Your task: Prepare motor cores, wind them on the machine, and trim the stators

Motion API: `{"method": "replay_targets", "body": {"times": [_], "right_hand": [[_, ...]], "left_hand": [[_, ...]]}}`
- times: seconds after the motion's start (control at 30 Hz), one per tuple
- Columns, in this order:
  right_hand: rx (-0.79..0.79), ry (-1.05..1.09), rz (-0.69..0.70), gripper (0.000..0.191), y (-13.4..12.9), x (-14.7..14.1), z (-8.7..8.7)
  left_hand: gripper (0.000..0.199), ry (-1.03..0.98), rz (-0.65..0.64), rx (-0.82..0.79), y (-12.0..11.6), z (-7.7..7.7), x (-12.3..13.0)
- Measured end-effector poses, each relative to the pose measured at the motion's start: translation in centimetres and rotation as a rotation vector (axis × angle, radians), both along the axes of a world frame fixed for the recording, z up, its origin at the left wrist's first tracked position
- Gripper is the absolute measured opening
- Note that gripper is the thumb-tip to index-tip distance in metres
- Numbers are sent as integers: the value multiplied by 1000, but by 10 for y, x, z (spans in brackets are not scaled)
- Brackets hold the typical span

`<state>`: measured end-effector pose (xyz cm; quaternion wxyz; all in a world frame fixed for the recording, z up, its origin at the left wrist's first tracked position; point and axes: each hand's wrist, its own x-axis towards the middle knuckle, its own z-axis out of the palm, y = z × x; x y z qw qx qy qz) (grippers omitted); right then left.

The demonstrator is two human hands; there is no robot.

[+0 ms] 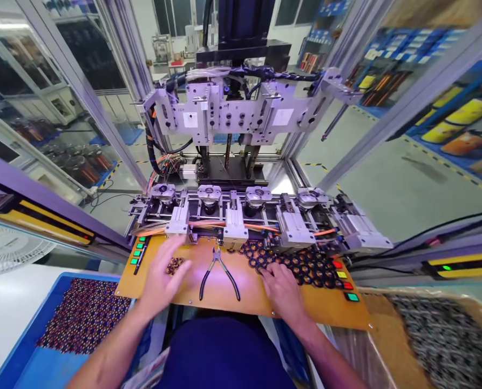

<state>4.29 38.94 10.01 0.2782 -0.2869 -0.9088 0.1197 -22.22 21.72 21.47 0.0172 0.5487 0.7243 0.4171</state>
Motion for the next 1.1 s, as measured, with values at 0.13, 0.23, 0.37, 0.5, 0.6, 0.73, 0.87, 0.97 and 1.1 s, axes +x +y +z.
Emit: {"method": "replay_targets", "body": {"times": [0.13, 0.23, 0.37, 0.5, 0.6, 0.73, 0.87, 0.97, 1.1], "right_hand": [[-65, 73, 109, 26, -8, -6, 24], [-143, 180, 249, 15, -30, -17, 59], [-277, 360, 429, 17, -62, -39, 103], [-581, 478, 515, 23, -72, -58, 121], [-752, 462, 538, 16, -70, -68, 122], [-820, 426, 527, 11, -68, -78, 122], [-790, 293, 631, 12, -54, -90, 133], [-465, 206, 722, 16, -17, -112, 149], [-114, 177, 673, 16, 65, -166, 160]], "left_hand": [[25, -178, -89, -100, -18, -17, 34], [27, -364, -209, -187, -13, -7, 49], [36, -720, -341, -180, -4, 16, 63], [30, -700, -284, -19, -7, 24, 63], [31, -535, -234, 61, -11, 21, 57], [29, -384, -164, 100, -11, 17, 52], [32, -308, -122, 128, -14, 12, 45], [41, -207, 40, 132, -24, -11, 32], [31, -53, 387, 124, -37, -64, 6]]}}
